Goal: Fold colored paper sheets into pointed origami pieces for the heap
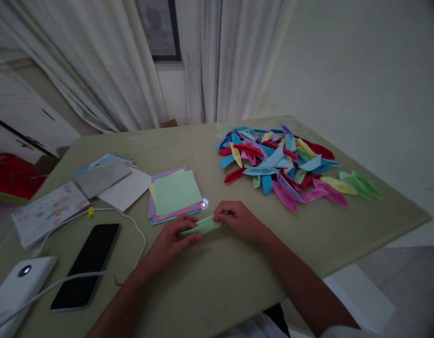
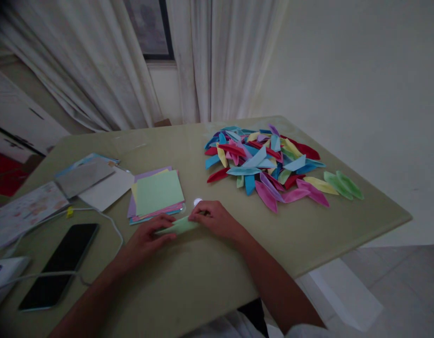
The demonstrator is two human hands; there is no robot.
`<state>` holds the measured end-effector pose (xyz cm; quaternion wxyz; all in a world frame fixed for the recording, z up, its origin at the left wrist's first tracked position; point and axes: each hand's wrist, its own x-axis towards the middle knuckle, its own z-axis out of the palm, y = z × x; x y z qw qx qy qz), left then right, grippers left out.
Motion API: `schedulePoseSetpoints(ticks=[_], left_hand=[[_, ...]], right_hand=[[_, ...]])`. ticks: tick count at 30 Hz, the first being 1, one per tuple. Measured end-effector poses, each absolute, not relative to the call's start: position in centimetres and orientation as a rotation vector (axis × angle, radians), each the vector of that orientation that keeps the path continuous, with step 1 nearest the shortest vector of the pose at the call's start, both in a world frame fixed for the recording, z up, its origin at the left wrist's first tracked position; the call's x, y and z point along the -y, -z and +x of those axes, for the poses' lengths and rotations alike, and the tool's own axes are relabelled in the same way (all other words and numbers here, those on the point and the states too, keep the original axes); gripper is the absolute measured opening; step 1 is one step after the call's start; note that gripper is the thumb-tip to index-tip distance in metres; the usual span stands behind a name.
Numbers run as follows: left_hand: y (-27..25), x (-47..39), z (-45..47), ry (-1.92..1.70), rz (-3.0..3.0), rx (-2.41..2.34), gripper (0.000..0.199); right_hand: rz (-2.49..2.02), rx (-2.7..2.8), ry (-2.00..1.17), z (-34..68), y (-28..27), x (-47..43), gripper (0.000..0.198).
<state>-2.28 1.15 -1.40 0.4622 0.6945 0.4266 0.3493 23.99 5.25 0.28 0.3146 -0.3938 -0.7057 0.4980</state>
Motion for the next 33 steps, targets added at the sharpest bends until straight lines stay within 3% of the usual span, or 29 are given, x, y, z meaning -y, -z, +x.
schedulePoseSetpoints(ticks=[4, 9, 18, 29, 33], left_hand=[[1.5, -1.2, -2.3, -0.801, 1.837, -1.082, 0.015], [1.4, -1.3, -2.6, -0.865, 1.850, -1.139, 0.018], [-0.5, -0.8, -2.5, -0.891, 1.372, -1.027, 0.043], [0.6, -0.3, -2.0, -0.959, 0.961, -0.934, 0.050], [1.1, -0.5, -2.0, -1.005, 1.111, -1.042, 0.046]], right_hand=[[-0.908, 2.050, -1.321, 23.6, -0.4, -4.9, 0.011], [-0.922, 2.102, -1.114, 23.6, -0.9, -4.8, 0.019], [-0.975, 1.584, -1.748, 24.3, -1.1, -4.7, 0.037], [-0.872, 1.323, -1.819, 23.5, -0.7, -4.2, 0.047], [-0.942, 1.422, -1.739, 23.2, -0.5, -4.2, 0.045]])
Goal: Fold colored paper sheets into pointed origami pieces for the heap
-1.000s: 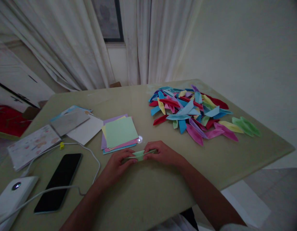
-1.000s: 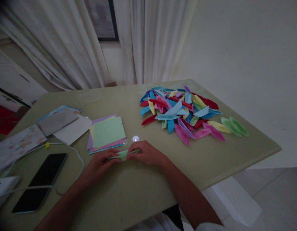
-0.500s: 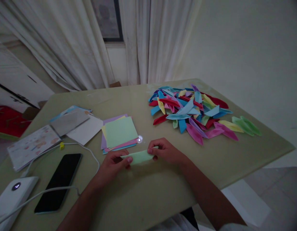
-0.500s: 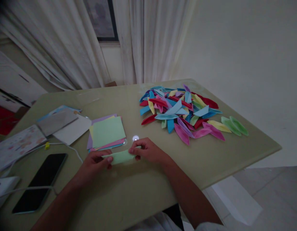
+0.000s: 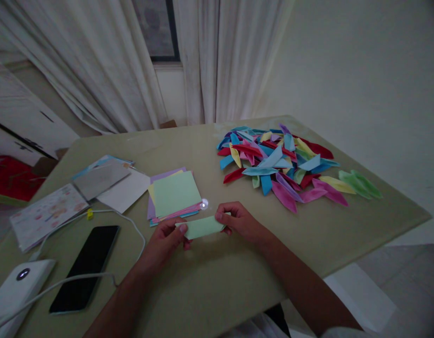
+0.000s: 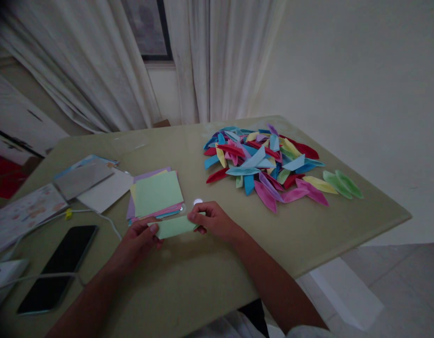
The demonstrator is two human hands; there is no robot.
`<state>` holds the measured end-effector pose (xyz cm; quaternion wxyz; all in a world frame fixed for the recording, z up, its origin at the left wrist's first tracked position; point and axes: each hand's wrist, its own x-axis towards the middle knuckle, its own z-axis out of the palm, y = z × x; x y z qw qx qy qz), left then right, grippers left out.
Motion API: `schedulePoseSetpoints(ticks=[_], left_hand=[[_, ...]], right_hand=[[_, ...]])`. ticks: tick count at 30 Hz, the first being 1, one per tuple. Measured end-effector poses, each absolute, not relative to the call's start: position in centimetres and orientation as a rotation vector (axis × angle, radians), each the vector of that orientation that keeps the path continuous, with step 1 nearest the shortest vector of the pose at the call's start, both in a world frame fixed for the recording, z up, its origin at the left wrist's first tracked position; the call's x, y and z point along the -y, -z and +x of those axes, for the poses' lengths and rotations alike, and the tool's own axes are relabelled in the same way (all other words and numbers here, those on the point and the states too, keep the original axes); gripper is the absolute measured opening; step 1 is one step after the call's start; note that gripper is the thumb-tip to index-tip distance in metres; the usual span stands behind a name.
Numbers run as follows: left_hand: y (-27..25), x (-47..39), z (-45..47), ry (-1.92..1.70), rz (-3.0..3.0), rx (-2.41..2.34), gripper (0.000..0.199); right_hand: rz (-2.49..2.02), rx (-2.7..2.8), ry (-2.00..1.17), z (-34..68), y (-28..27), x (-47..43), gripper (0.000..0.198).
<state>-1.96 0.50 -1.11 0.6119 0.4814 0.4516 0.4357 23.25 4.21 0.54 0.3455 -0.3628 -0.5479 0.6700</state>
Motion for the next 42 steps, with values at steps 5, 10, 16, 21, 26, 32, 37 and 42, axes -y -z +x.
schedulePoseSetpoints(ticks=[5, 10, 16, 21, 26, 32, 37, 42], left_hand=[[1.4, -1.0, -1.6, -1.222, 1.880, -1.444, 0.040], [1.3, 0.0, -0.9, -1.230, 2.231, -1.286, 0.040], [0.8, 0.5, -0.6, -1.282, 2.160, -1.192, 0.039], [0.5, 0.8, -0.5, -1.310, 2.104, -1.111, 0.041], [0.3, 1.3, -0.3, -1.340, 2.059, -1.117, 0.035], [0.1, 1.4, -0.1, -1.391, 2.162, -1.141, 0.039], [0.2, 1.3, -0.2, -1.430, 2.297, -1.134, 0.048], [0.3, 1.4, -0.4, -1.485, 2.365, -1.105, 0.055]], right_hand=[[-1.137, 1.781, -1.187, 22.7, -0.8, -4.1, 0.028], [-0.930, 1.898, -1.191, 21.9, -0.6, -3.4, 0.032], [-0.760, 1.811, -1.323, 21.8, -0.4, -2.9, 0.048], [-0.734, 1.795, -1.181, 21.9, -0.2, -2.8, 0.020], [-0.739, 1.835, -1.076, 21.8, -0.2, -2.8, 0.021], [-0.648, 1.892, -0.893, 21.6, -0.3, -2.9, 0.017], [-0.564, 1.915, -0.698, 21.3, -0.4, -2.7, 0.013], [-0.577, 1.945, -0.550, 21.3, -0.4, -2.6, 0.014]])
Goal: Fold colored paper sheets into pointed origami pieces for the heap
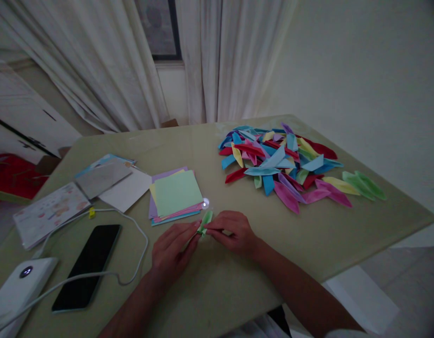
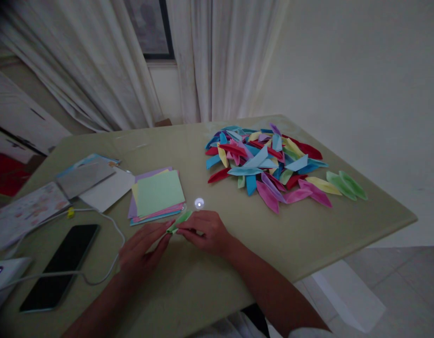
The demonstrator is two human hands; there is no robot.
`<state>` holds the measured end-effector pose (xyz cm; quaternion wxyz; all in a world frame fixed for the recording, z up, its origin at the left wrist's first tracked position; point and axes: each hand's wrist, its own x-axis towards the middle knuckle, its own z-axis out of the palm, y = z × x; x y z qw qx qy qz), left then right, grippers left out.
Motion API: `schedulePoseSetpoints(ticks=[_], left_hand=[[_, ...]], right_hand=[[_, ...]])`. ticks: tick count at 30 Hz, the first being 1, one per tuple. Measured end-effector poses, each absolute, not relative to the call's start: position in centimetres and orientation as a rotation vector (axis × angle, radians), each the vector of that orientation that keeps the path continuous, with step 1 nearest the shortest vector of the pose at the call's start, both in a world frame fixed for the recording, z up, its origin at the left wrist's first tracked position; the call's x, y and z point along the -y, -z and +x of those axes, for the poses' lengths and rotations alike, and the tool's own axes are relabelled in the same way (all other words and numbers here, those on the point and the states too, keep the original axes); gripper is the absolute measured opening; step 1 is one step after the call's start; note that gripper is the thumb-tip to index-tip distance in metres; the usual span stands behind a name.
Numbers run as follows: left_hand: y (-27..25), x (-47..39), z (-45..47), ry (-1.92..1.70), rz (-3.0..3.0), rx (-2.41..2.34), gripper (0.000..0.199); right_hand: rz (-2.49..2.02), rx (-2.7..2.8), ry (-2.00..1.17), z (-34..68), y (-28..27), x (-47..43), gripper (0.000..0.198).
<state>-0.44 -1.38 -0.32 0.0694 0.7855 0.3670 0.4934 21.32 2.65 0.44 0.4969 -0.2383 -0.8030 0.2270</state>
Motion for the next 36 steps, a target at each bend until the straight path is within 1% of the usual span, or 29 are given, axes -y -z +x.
schedulePoseSetpoints(ticks=[8, 15, 26, 36], left_hand=[[0.41, 1.34, -0.44, -1.491, 2.337, -1.152, 0.048], [0.16, 1.06, -0.29, -1.546, 2.364, -1.130, 0.032], [0.49, 1.19, -0.46, -1.468, 2.379, -1.093, 0.034], [0.45, 1.33, -0.43, -1.438, 2.443, -1.186, 0.030]], right_hand=[[-0.611, 2.016, -0.443, 21.32, -0.35, -2.52, 0.012], [-0.542, 1.980, -0.352, 21.17, -0.20, -2.63, 0.008], [-0.536, 1.992, -0.428, 21.35, -0.26, -2.82, 0.008], [-0.582, 1.980, -0.472, 21.30, -0.09, -2.80, 0.008]])
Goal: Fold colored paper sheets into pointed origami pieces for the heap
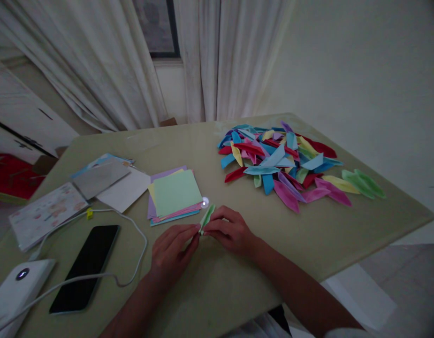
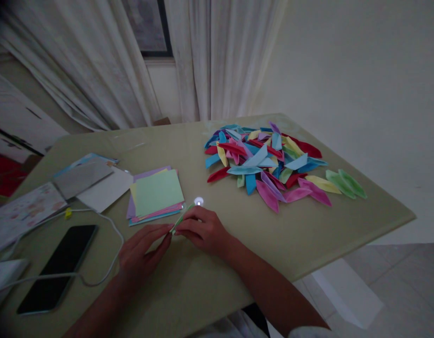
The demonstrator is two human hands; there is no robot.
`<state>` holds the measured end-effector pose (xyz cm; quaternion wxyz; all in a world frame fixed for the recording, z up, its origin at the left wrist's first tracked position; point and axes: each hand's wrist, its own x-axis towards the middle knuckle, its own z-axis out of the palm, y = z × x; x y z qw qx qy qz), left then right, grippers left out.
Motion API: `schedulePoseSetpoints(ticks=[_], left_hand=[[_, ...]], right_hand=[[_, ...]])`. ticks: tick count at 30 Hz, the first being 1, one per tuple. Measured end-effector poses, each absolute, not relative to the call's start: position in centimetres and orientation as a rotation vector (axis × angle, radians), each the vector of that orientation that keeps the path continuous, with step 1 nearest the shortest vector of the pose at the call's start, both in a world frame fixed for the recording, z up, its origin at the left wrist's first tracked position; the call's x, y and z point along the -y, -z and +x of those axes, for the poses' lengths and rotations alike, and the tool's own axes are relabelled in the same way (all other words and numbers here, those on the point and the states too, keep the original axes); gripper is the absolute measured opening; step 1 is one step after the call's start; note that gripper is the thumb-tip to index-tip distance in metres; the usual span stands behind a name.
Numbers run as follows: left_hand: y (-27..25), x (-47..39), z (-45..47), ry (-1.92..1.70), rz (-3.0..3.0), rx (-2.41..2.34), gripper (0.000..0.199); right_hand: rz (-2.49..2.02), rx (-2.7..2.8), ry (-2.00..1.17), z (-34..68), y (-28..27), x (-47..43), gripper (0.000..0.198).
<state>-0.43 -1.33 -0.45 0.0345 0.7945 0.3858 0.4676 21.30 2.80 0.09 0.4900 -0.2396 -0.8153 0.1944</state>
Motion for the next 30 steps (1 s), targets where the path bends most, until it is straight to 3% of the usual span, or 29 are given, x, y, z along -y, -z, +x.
schedulePoseSetpoints(ticks=[12, 18, 24, 30], left_hand=[[1.0, 1.0, -0.3, -1.419, 2.375, -1.123, 0.030], [1.2, 0.3, -1.2, -1.520, 2.014, -1.135, 0.023], [0.6, -0.8, -2.2, -1.293, 1.745, -1.273, 0.008], [1.0, -1.4, -2.5, -1.063, 1.553, -1.301, 0.017]], right_hand=[[-0.632, 2.043, -0.503, 21.3, -0.4, -2.8, 0.009], [-0.781, 2.073, -0.390, 22.8, -1.0, -3.9, 0.013], [-0.857, 2.033, -0.804, 24.6, -1.6, -5.1, 0.017], [-1.023, 1.958, -1.000, 25.7, -2.0, -5.7, 0.020]])
